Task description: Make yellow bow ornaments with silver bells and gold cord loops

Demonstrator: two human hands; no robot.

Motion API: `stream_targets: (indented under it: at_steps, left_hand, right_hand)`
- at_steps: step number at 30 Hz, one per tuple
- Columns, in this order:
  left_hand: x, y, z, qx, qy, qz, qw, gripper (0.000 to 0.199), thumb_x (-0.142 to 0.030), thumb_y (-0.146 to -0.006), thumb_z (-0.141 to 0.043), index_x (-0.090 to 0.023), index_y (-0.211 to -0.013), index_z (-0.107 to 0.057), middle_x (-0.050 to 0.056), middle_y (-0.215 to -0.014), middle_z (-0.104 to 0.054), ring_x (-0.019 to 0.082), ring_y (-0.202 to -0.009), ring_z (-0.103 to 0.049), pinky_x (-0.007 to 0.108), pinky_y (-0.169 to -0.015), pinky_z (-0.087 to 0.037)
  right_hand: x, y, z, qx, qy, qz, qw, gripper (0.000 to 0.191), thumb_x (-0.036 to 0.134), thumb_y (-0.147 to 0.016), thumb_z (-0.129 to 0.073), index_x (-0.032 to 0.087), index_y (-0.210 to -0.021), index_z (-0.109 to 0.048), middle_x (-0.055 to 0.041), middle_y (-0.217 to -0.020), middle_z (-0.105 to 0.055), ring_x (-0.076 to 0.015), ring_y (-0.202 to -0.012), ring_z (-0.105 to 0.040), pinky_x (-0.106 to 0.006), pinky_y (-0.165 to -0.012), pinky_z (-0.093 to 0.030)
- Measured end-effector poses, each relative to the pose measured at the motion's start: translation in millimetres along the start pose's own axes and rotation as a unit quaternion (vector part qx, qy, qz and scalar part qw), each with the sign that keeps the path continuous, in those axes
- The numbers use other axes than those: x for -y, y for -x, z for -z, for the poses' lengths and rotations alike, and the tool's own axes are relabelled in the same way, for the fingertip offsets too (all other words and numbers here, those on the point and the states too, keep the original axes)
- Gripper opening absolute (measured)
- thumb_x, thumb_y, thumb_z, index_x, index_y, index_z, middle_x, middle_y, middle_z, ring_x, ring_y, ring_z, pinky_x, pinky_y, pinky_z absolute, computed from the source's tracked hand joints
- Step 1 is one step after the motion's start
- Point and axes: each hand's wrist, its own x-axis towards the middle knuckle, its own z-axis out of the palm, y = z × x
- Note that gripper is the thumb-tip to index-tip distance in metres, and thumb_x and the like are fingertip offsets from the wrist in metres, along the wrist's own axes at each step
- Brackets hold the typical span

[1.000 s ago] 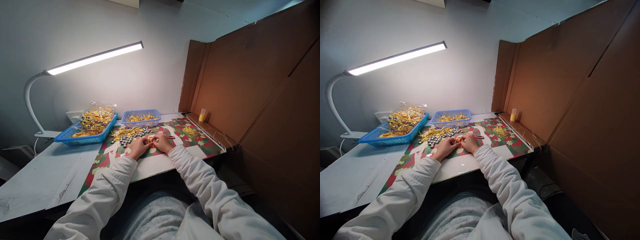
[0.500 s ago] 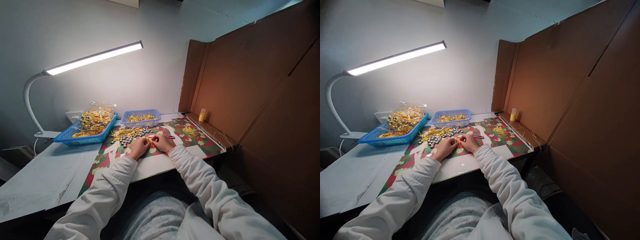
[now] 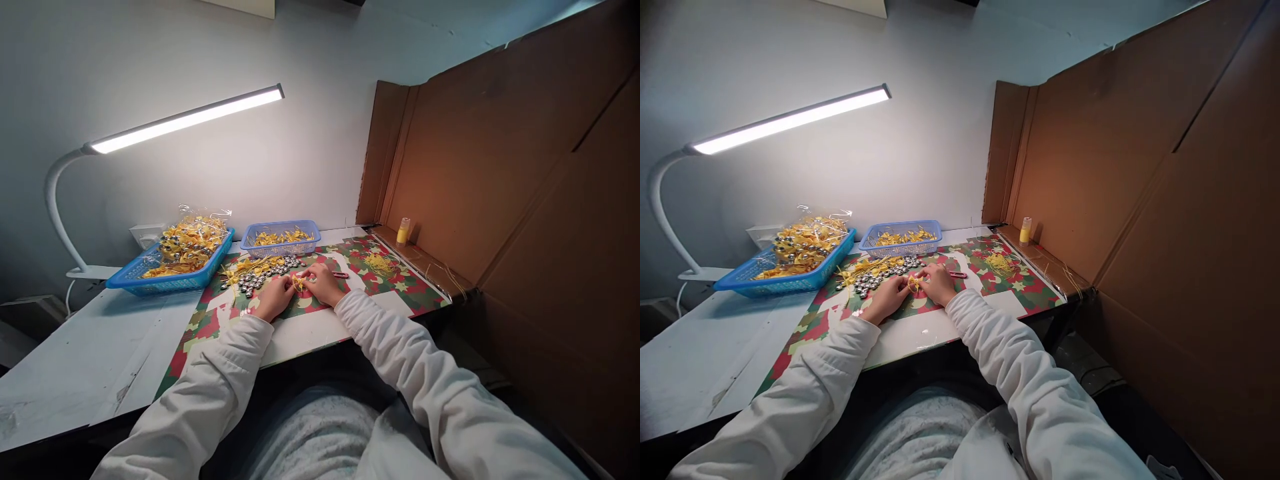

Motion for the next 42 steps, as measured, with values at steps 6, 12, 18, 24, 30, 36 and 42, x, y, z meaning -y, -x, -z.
stream_targets:
  at_steps: [6,12,18,24,30,36,42]
  left_hand:
    - [0.8,0.3,-0.5,-0.001,0.011,-0.009,1.0,0.029,-0.041,-0.095,-0.055,-0.014,-0.089,-0.062,0.002,-0.084,-0.063,0.015,-0.076,-0.06,0.033,-0.075,-0.052]
    - [2.2,0.3,-1.0,0.001,0.007,0.0,1.0,0.031,-0.042,-0.095,-0.055,-0.014,-0.088,-0.063,0.001,-0.08,-0.063,0.015,-0.074,-0.061,0.034,-0.075,-0.052]
    - [1.8,0.6,-1.1,-0.005,0.013,0.0,1.0,0.029,-0.041,-0.095,-0.055,-0.013,-0.088,-0.062,0.002,-0.081,-0.063,0.015,-0.076,-0.061,0.033,-0.075,-0.052]
    - [1.6,0.2,-0.8,-0.013,0.02,0.002,1.0,0.028,-0.04,-0.094,-0.056,-0.014,-0.087,-0.062,0.002,-0.082,-0.063,0.014,-0.075,-0.06,0.033,-0.074,-0.052]
    - [2.4,0.2,-0.7,-0.017,0.037,-0.003,0.999,0.029,-0.041,-0.094,-0.056,-0.014,-0.084,-0.061,0.001,-0.079,-0.061,0.014,-0.072,-0.058,0.031,-0.072,-0.05]
    - [2.7,-0.1,-0.7,-0.018,0.052,-0.006,0.998,0.03,-0.041,-0.094,-0.056,-0.014,-0.082,-0.06,0.001,-0.077,-0.06,0.014,-0.071,-0.057,0.031,-0.071,-0.049]
    - [3.3,1.2,-0.6,-0.011,0.071,-0.015,0.997,0.033,-0.045,-0.094,-0.054,-0.015,-0.08,-0.06,0.0,-0.074,-0.059,0.014,-0.068,-0.056,0.031,-0.07,-0.048]
  right_hand:
    - [3.2,-7.7,2.7,0.04,0.034,0.044,0.998,0.006,0.014,-0.078,-0.073,0.021,-0.079,-0.073,-0.0036,-0.094,-0.065,-0.0205,-0.095,-0.053,-0.036,-0.089,-0.04]
    - [0.5,-9.0,0.8,0.05,0.056,0.067,0.995,0.006,0.016,-0.082,-0.07,0.02,-0.083,-0.075,-0.0048,-0.097,-0.065,-0.0218,-0.099,-0.052,-0.038,-0.092,-0.038]
    - [1.4,-9.0,-1.7,0.048,0.073,0.072,0.994,0.007,0.017,-0.082,-0.067,0.021,-0.084,-0.073,-0.0053,-0.098,-0.065,-0.0228,-0.099,-0.05,-0.039,-0.09,-0.036]
    - [3.0,-7.0,-1.8,0.046,0.073,0.061,0.994,0.005,0.02,-0.081,-0.068,0.02,-0.084,-0.072,-0.0051,-0.098,-0.065,-0.0229,-0.098,-0.051,-0.038,-0.087,-0.037]
    - [3.2,-6.4,-3.4,0.049,0.065,0.044,0.996,0.009,0.021,-0.079,-0.07,0.021,-0.087,-0.074,-0.004,-0.1,-0.066,-0.0232,-0.099,-0.052,-0.038,-0.087,-0.036]
    - [5.2,-7.2,-2.6,0.053,0.063,0.03,0.996,0.007,0.02,-0.082,-0.068,0.021,-0.082,-0.075,-0.0041,-0.095,-0.065,-0.0217,-0.095,-0.052,-0.037,-0.086,-0.036]
    - [3.8,-9.0,-3.7,0.047,0.068,0.02,0.996,0.009,0.018,-0.084,-0.067,0.021,-0.082,-0.075,-0.0052,-0.095,-0.063,-0.0227,-0.1,-0.051,-0.039,-0.089,-0.034]
